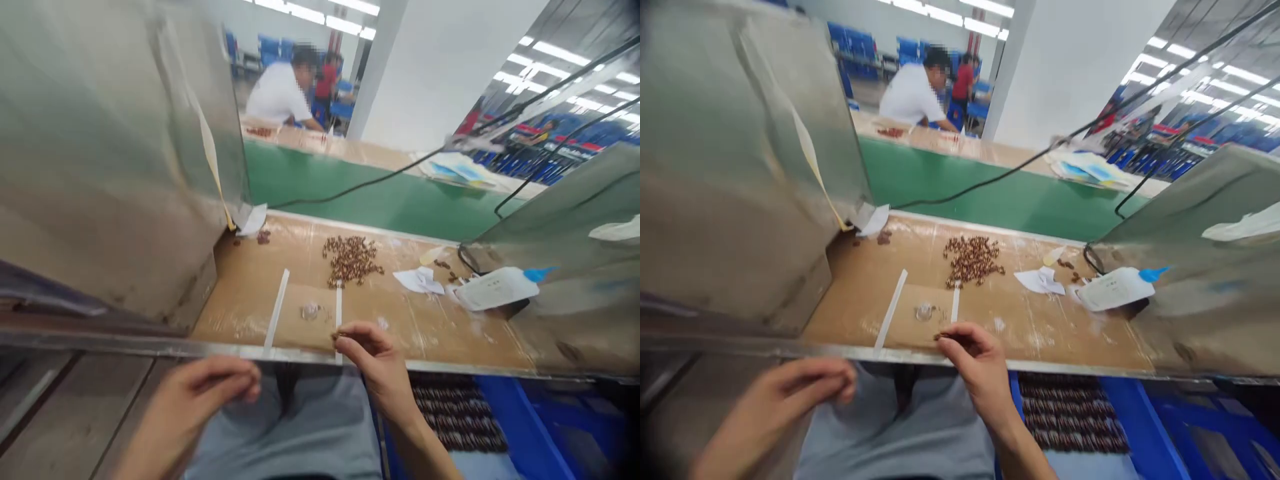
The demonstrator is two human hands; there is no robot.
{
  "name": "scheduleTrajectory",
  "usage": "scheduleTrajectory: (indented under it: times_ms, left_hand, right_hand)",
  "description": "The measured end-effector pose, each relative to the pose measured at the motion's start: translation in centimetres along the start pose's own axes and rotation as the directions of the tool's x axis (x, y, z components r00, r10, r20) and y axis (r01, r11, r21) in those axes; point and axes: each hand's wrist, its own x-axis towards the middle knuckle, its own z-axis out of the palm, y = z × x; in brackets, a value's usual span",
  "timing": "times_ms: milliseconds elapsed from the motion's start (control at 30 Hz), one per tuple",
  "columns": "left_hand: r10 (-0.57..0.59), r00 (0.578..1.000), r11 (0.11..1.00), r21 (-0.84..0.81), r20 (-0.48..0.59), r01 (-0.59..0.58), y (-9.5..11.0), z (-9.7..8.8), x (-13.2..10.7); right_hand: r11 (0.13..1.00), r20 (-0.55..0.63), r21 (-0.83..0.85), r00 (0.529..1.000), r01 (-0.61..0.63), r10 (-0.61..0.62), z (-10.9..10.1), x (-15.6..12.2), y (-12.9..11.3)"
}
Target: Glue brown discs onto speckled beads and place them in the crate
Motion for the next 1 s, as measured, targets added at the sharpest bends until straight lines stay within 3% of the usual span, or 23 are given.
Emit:
scheduleTrajectory:
  times_ms: [33, 100, 167, 233, 400, 500, 633, 733, 833, 933, 1000]
  left_hand:
    - [-0.089, 0.996, 0.986, -0.140, 0.023, 0.092, -0.5, 1.3, -1.1]
    - [-0.228, 0.973, 0.873, -0.433, 0.039, 0.222, -1.2, 4.2, -2.0]
    - [-0.260, 0.965, 0.798, -0.553, 0.041, 0.238, -1.7, 6.7, -2.0]
    - [-0.238, 0.970, 0.797, -0.560, 0.056, 0.228, -1.8, 8.0, -1.8]
    - [-0.193, 0.979, 0.827, -0.527, 0.063, 0.196, -1.6, 8.5, -2.2]
    - [-0.234, 0.970, 0.781, -0.581, 0.071, 0.230, -1.4, 9.1, -2.4]
    - [-0.294, 0.947, 0.669, -0.678, 0.132, 0.303, -1.2, 10.0, -2.5]
    - [-0.325, 0.927, 0.577, -0.737, 0.190, 0.353, -1.6, 10.2, -2.4]
    - [-0.330, 0.910, 0.489, -0.779, 0.252, 0.393, -2.3, 9.8, -1.9]
    - [-0.299, 0.900, 0.456, -0.782, 0.316, 0.426, -2.9, 9.1, -1.3]
    - [-0.273, 0.895, 0.450, -0.776, 0.352, 0.442, -3.1, 8.6, -1.1]
  right_hand:
    - [0.999, 0.068, 0.037, 0.998, -0.018, 0.015, 1.1, -0.8, -0.7]
    - [0.994, 0.153, 0.104, 0.988, -0.025, 0.009, 2.7, -1.8, -1.6]
    - [0.988, 0.176, 0.153, 0.984, -0.017, -0.011, 3.5, -2.3, -1.7]
    - [0.985, 0.174, 0.173, 0.985, -0.019, -0.011, 3.6, -2.7, -1.4]
    - [0.994, 0.125, 0.110, 0.992, -0.001, -0.013, 3.3, -3.1, -0.5]
    - [0.981, 0.057, -0.060, 0.981, 0.186, -0.183, 3.0, -3.2, -0.2]
    - [0.809, 0.106, -0.309, 0.863, 0.500, -0.493, 3.0, -3.4, 0.7]
    - [0.707, 0.163, -0.350, 0.784, 0.614, -0.600, 3.2, -3.7, 1.1]
    - [0.719, 0.157, -0.346, 0.792, 0.603, -0.590, 2.6, -3.5, 0.7]
    - [0.812, -0.036, -0.360, 0.863, 0.459, -0.504, 0.3, -1.8, 0.3]
    - [0.832, -0.138, -0.426, 0.884, 0.354, -0.447, -1.9, 0.0, 0.7]
